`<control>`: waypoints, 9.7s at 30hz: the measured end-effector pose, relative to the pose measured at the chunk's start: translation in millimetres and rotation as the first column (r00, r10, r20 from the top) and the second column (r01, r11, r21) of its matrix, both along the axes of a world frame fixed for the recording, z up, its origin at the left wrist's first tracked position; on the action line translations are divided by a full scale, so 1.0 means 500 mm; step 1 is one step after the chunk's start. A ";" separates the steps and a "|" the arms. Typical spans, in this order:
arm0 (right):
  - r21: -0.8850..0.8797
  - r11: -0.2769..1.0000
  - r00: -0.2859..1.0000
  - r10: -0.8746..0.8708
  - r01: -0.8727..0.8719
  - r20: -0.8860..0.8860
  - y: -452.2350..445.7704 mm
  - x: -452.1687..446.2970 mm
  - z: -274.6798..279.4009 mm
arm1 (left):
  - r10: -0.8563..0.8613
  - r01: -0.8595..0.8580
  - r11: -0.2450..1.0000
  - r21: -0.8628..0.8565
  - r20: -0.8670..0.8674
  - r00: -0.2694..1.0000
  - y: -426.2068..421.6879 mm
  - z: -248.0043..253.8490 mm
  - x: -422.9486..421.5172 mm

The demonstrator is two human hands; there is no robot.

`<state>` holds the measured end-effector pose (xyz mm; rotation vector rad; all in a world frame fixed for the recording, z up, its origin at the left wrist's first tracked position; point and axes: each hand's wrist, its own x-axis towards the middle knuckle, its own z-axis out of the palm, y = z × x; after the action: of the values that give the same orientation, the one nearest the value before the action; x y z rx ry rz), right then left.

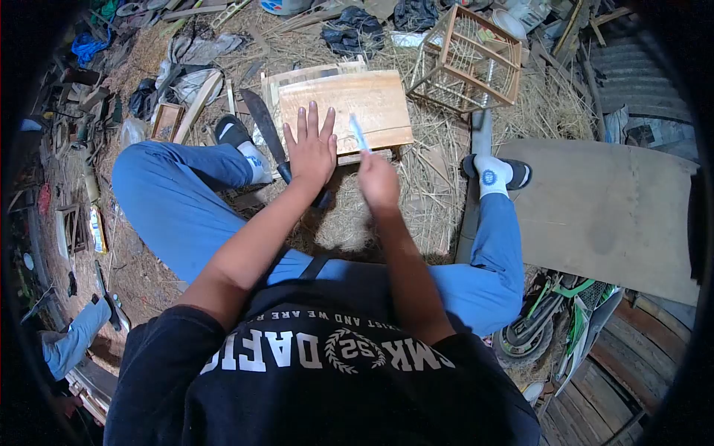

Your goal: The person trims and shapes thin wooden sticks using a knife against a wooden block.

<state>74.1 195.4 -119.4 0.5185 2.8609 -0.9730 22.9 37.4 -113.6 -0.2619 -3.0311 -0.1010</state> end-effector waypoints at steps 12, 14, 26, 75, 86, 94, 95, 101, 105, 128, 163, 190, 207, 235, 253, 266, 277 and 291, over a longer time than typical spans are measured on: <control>-0.102 0.993 0.998 -0.057 0.058 0.010 0.023 -0.013 0.027 | 0.021 -0.020 1.000 -0.021 0.052 0.998 -0.004 -0.003 -0.004; -0.081 0.982 0.986 -0.167 0.168 0.020 0.092 -0.031 0.037 | 0.016 -0.016 1.000 0.025 0.033 0.999 -0.002 -0.007 -0.001; -0.053 0.979 0.981 -0.196 0.196 0.008 0.111 -0.019 0.032 | 0.011 -0.011 1.000 0.006 0.020 1.000 -0.006 -0.008 0.000; -0.951 0.103 0.824 -0.533 0.290 0.194 0.222 -0.056 0.016 | -0.078 0.062 0.980 0.190 0.080 0.994 -0.007 0.065 0.003; -0.968 0.084 0.842 -0.515 0.236 0.161 0.206 -0.055 0.049 | -0.293 0.196 0.865 0.463 0.147 0.945 0.043 0.148 0.017; -0.291 0.954 0.946 -0.161 0.075 -0.281 0.138 -0.004 -0.003 | -0.140 0.014 0.865 0.502 0.215 0.967 -0.016 0.092 0.012; -0.222 0.974 0.965 -0.010 -0.051 -0.263 0.121 0.006 0.021 | -0.135 0.015 0.875 0.484 0.215 0.967 -0.019 0.087 0.011; 0.011 0.971 0.944 0.234 -0.238 -0.233 0.056 0.042 0.033 | -0.135 0.033 0.878 0.478 0.180 0.974 -0.020 0.072 0.016; 0.044 0.973 0.961 0.229 -0.225 -0.157 0.057 0.036 0.029 | -0.192 0.159 0.857 0.490 0.017 0.981 -0.029 0.064 0.004; 0.039 0.980 0.961 0.197 -0.193 -0.196 0.057 0.020 0.030 | -0.408 0.414 0.703 0.579 -0.150 0.901 -0.043 -0.006 0.005; -0.013 0.999 0.967 0.047 -0.051 -0.250 0.098 0.007 0.016 | -0.486 0.490 0.760 0.426 -0.127 0.865 -0.043 -0.007 0.004; -0.044 0.996 0.984 0.070 -0.078 -0.163 0.100 -0.005 0.033 | -0.511 0.511 0.826 0.238 -0.068 0.857 -0.018 0.015 0.014; 0.000 0.999 0.959 -0.050 0.052 -0.279 0.141 -0.010 -0.008 | -0.526 0.517 0.818 0.252 -0.036 0.850 -0.024 0.018 0.010; -0.017 0.994 0.994 0.108 -0.108 -0.024 0.087 0.026 0.049 | -0.529 0.515 0.824 0.234 -0.007 0.849 -0.023 0.009 0.015; -0.046 0.991 0.976 -0.135 0.129 -0.170 0.138 0.011 0.011 | -0.531 0.526 0.818 0.233 -0.044 0.846 -0.023 0.013 0.015; -0.005 1.000 0.979 0.027 -0.029 -0.201 0.094 0.011 0.011 | -0.507 0.502 0.835 0.225 -0.040 0.861 -0.008 0.027 0.018; 0.001 0.998 0.985 -0.069 0.070 -0.155 0.141 -0.002 0.031 | -0.516 0.509 0.838 0.196 -0.013 0.856 -0.012 0.025 0.011; 0.043 0.992 0.967 0.121 -0.115 -0.222 0.107 0.019 0.029 | -0.524 0.508 0.830 0.231 0.006 0.852 -0.016 0.024 0.010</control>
<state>83.5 249.0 -105.1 0.2497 3.0662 -1.0309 28.2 29.4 -101.9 -1.0724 -2.8842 -0.4925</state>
